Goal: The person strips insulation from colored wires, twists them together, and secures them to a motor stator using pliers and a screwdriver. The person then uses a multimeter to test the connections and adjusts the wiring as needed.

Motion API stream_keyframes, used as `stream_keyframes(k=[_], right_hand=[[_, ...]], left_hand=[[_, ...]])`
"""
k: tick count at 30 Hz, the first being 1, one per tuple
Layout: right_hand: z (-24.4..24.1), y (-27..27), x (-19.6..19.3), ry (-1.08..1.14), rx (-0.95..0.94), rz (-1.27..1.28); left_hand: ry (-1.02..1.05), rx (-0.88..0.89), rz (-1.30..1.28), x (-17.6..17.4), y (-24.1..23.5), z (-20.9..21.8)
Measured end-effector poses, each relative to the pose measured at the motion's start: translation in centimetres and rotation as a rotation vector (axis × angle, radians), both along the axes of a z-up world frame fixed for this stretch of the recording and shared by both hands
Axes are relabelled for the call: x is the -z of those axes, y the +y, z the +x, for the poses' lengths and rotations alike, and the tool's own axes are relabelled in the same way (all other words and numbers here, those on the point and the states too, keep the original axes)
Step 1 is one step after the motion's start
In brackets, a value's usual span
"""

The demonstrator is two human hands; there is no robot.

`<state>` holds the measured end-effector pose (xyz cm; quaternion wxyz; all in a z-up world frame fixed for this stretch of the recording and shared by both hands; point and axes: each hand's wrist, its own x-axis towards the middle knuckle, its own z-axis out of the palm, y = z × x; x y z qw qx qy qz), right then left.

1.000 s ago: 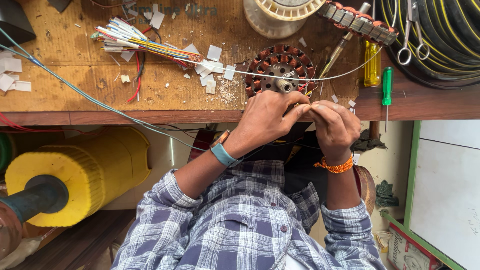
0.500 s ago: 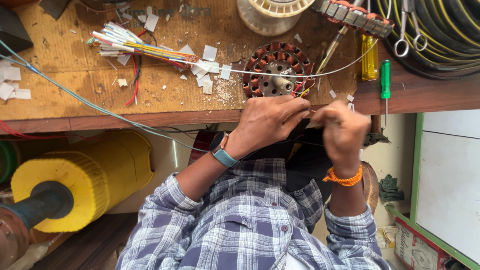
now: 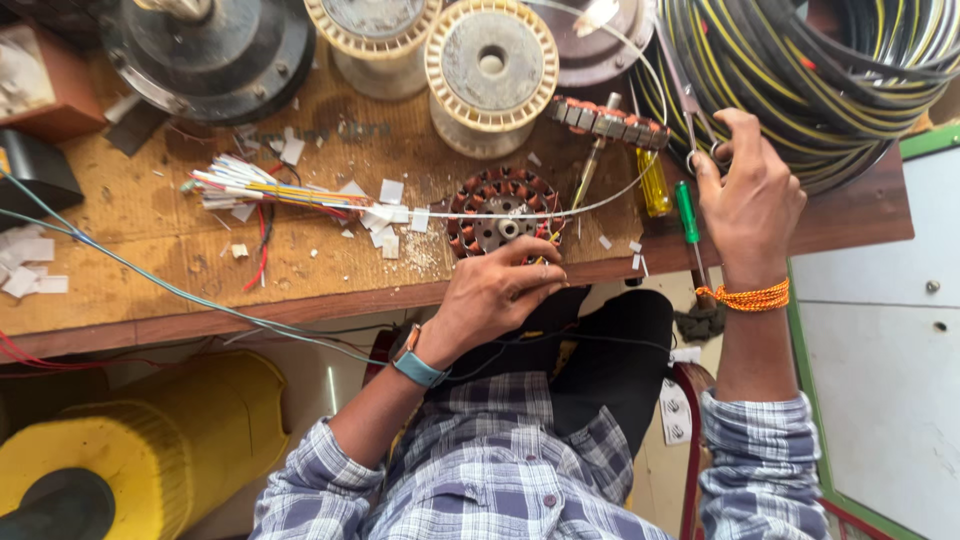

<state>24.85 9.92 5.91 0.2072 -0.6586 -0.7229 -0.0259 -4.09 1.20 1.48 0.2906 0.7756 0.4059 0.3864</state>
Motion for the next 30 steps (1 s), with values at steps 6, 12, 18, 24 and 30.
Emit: stream_keyframes(k=[6,12,18,24,30], right_hand=[[-0.1,0.9,0.2,-0.186,0.038,-0.059],[2.9,-0.5,-0.8,-0.206,0.087,-0.169],[7.0,-3.0,-0.9,-0.043,0.303,-0.367],[12.3,-5.8,3.6,0.525,0.239,-0.329],[9.6,-15.3,7.1,1.280,0.130,-0.044]], left_hand=[[0.050,-0.007,0.037,0.2,-0.3,0.3],[0.082,-0.084,-0.006,0.3,-0.4,1.0],[0.065,-0.065,0.003,-0.2,-0.1,1.0],[-0.051,-0.047,-0.064,0.0,0.0,0.4],[-0.095,0.001,-0.136,-0.1,0.5,-0.4]])
